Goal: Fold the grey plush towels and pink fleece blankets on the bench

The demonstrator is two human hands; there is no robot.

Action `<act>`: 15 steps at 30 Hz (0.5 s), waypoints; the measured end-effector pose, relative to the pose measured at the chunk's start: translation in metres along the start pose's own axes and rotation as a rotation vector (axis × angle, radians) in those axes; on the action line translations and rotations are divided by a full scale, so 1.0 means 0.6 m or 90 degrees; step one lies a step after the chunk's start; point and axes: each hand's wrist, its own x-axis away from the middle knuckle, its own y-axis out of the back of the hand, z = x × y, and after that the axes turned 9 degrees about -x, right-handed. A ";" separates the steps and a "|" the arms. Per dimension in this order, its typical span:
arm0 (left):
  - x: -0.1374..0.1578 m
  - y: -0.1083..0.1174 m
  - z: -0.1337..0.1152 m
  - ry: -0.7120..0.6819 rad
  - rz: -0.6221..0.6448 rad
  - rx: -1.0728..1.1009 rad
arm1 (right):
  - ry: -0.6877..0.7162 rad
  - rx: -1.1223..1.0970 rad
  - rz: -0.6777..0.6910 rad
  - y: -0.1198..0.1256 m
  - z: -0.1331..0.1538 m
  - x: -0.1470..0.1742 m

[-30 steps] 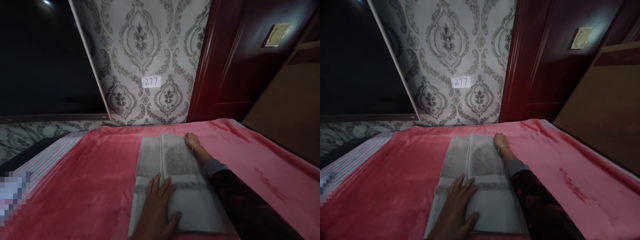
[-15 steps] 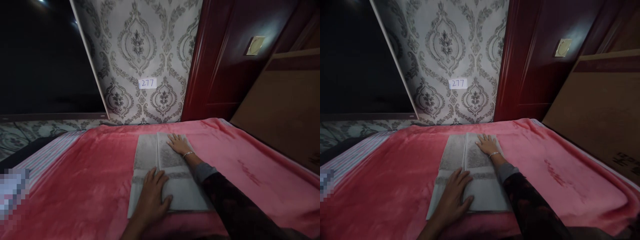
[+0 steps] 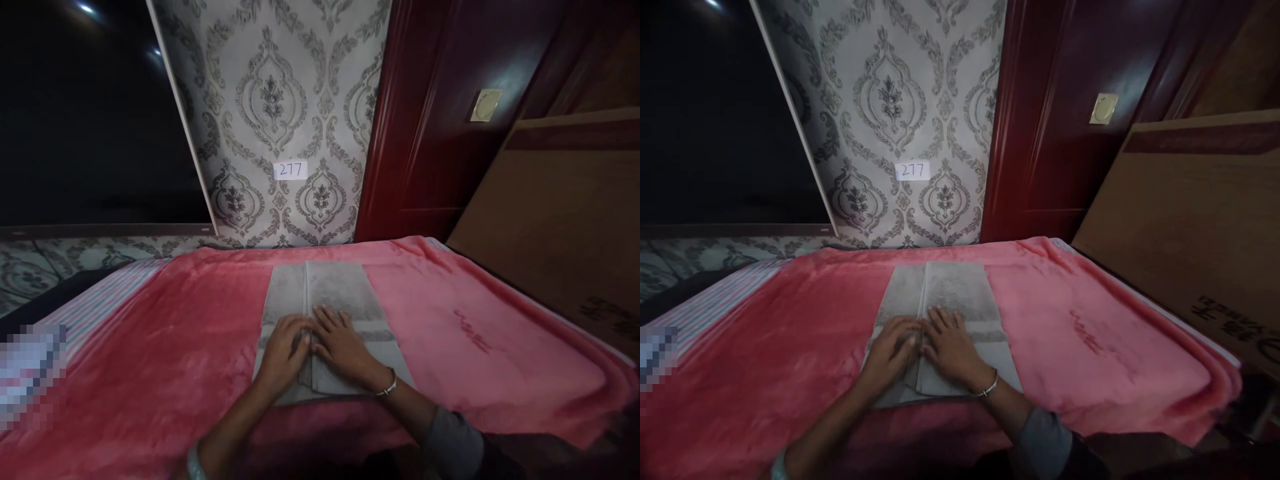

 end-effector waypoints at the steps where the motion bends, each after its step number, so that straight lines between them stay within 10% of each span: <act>1: -0.027 0.002 0.006 -0.010 0.029 -0.012 | 0.012 -0.003 -0.003 -0.001 0.002 0.004; 8: -0.244 -0.045 0.052 -0.029 0.292 -0.285 | 0.022 -0.022 -0.003 -0.005 0.004 0.002; 15: -0.280 -0.102 0.108 0.019 0.300 -0.342 | 0.062 -0.030 -0.008 -0.012 0.008 0.022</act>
